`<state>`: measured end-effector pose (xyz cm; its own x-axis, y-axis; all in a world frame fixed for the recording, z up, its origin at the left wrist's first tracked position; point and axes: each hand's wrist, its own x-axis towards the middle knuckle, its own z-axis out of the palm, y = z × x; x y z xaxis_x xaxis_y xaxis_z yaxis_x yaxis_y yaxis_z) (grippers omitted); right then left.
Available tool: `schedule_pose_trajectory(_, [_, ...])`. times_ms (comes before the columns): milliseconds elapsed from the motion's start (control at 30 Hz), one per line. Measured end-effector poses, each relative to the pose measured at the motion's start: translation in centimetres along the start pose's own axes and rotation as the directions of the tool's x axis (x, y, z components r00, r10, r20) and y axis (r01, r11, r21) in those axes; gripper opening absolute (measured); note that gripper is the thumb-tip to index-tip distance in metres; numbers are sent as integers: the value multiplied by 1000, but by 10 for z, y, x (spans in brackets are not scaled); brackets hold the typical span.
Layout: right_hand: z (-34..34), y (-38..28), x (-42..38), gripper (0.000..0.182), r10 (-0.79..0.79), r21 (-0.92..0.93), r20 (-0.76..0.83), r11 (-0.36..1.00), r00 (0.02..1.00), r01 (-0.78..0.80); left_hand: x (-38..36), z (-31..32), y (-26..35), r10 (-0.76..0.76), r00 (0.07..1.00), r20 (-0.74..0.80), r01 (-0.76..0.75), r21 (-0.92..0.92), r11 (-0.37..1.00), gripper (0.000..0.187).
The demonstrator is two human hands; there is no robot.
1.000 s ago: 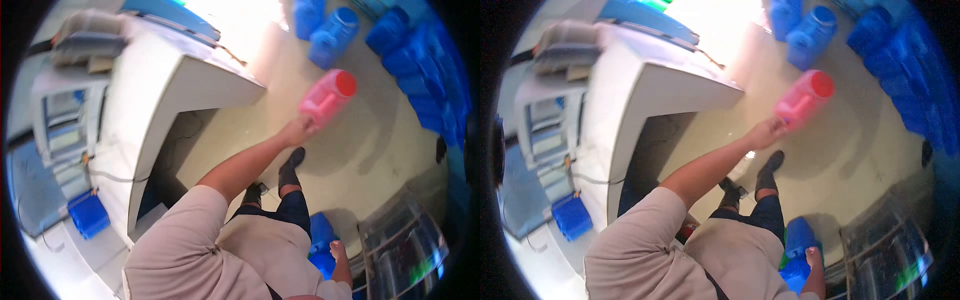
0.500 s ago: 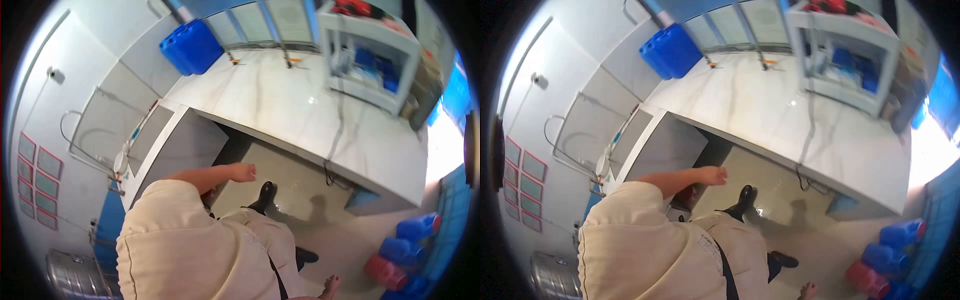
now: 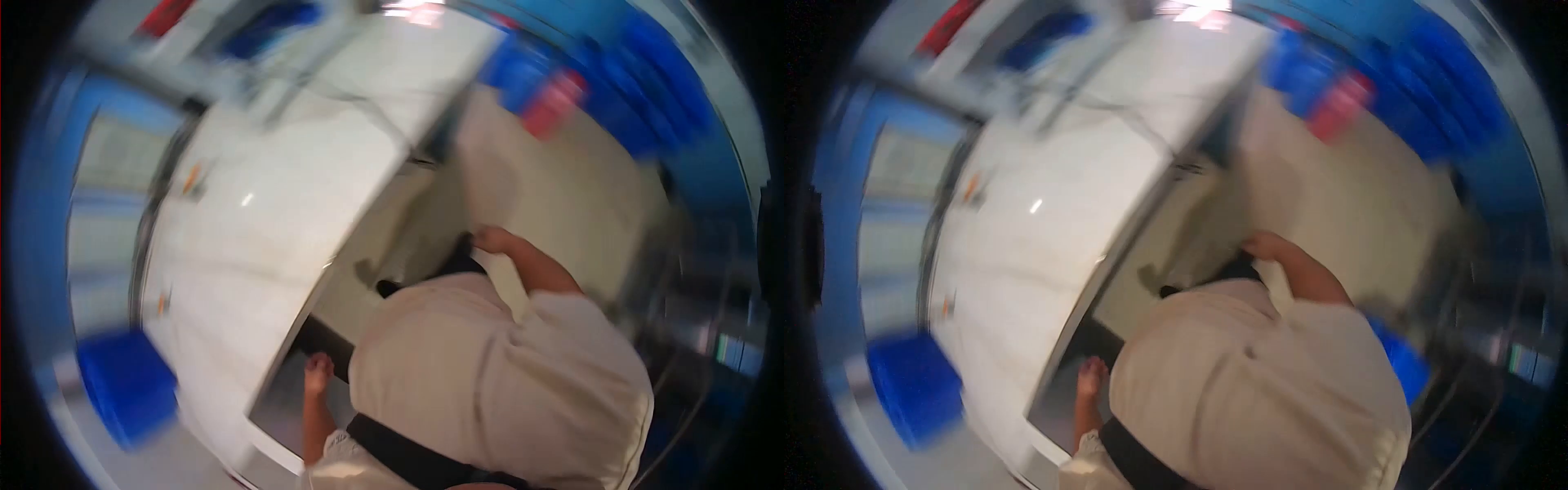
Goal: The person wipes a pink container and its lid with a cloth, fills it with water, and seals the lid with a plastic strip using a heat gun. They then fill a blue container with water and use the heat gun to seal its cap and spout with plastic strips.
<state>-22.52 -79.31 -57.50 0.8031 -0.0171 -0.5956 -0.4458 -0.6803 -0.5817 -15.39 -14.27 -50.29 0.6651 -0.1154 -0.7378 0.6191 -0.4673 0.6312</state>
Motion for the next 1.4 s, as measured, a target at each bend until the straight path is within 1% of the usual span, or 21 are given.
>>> schedule_pose_trajectory(33, [19, 2, -4, 41, -34, -32, -98, 999, 995, 31, 24, -21, -10, 24, 993, 115, -48, 208, 977, 20])
schedule_pose_trajectory(67, [30, -3, -16, 40, 61, 57, -84, 997, 995, -56, 69, -22, -29, 377, 868, 324, -492, 458, 740, 22])
schedule_pose_trajectory(100, [40, -13, -41, 42, 140, 140, -143, 983, 980, -120, 104, -28, -7, 361, 827, 431, -547, 471, 692, 22])
schedule_pose_trajectory(233, [98, -12, -142, 45, 445, 473, -324, 840, 835, -264, 191, -4, 75, 117, 761, 638, -573, 577, 582, 20])
schedule_pose_trajectory(367, [193, 31, -252, 44, 656, 475, -265, 726, 706, -497, 228, 87, 136, -125, 701, 702, -593, 671, 446, 19])
schedule_pose_trajectory(533, [369, 72, -348, 39, 959, 725, -147, 271, 243, -633, 225, 208, 181, -337, 685, 646, -613, 761, 213, 18])
schedule_pose_trajectory(600, [399, 64, -373, 37, 982, 800, -58, 154, 181, -580, 232, 258, 223, -68, 639, 766, -768, 640, -7, 17])
schedule_pose_trajectory(633, [421, 64, -375, 36, 989, 850, -22, 96, 148, -517, 218, 299, 248, -231, 500, 835, -822, 373, -430, 16])
schedule_pose_trajectory(667, [438, 65, -376, 34, 992, 891, 14, 43, 122, -452, 214, 338, 273, -431, 407, 805, -706, -22, -707, 16])
schedule_pose_trajectory(733, [462, 63, -371, 34, 993, 911, 42, 7, 108, -412, 230, 419, 295, -529, 399, 749, -581, -240, -778, 16])
schedule_pose_trajectory(800, [473, 48, -362, 34, 993, 928, 73, -34, 92, -372, 235, 499, 308, -152, 616, 773, -744, 508, -435, 24])
schedule_pose_trajectory(833, [467, 38, -355, 35, 997, 966, 55, -39, 55, -256, 173, 544, 309, -52, 609, 791, -741, 545, -392, 21])
schedule_pose_trajectory(867, [462, 31, -352, 36, 999, 990, 38, -36, 10, -138, 174, 589, 317, -346, 30, 938, -733, -214, -645, 23])
schedule_pose_trajectory(933, [475, 30, -330, 36, 999, 996, 35, -37, -29, -76, 113, 682, 296, -286, 266, 920, -964, 261, -58, 27])
schedule_pose_trajectory(1000, [457, 21, -316, 39, 990, 991, 123, -119, -68, 56, 84, 751, 261, -210, 76, 975, -994, 92, 67, 31])
schedule_pose_trajectory(1067, [440, 2, -316, 42, 962, 954, 267, -256, -53, 158, 27, 804, 234, -341, -66, 938, -992, -99, -78, 34])
schedule_pose_trajectory(1167, [453, -20, -290, 41, 950, 940, 268, -222, -158, 261, -44, 863, 193, -494, -85, 865, -964, -197, -180, 36])
schedule_pose_trajectory(1233, [482, -29, -257, 36, 906, 975, 224, -201, -360, 100, -61, 897, 164, -581, -103, 807, -959, -236, -158, 36])
schedule_pose_trajectory(1267, [479, -39, -257, 36, 886, 965, 262, -229, -382, 129, -63, 916, 154, -623, -93, 776, -961, -233, -147, 36])
schedule_pose_trajectory(1367, [436, -67, -261, 35, 792, 854, 519, -466, -322, 231, -35, 976, 140, -747, -252, 615, -881, -466, -87, 34])
schedule_pose_trajectory(1400, [419, -76, -258, 39, 722, 759, 637, -529, -269, 379, -41, 987, 145, -761, -271, 590, -870, -488, -68, 34])
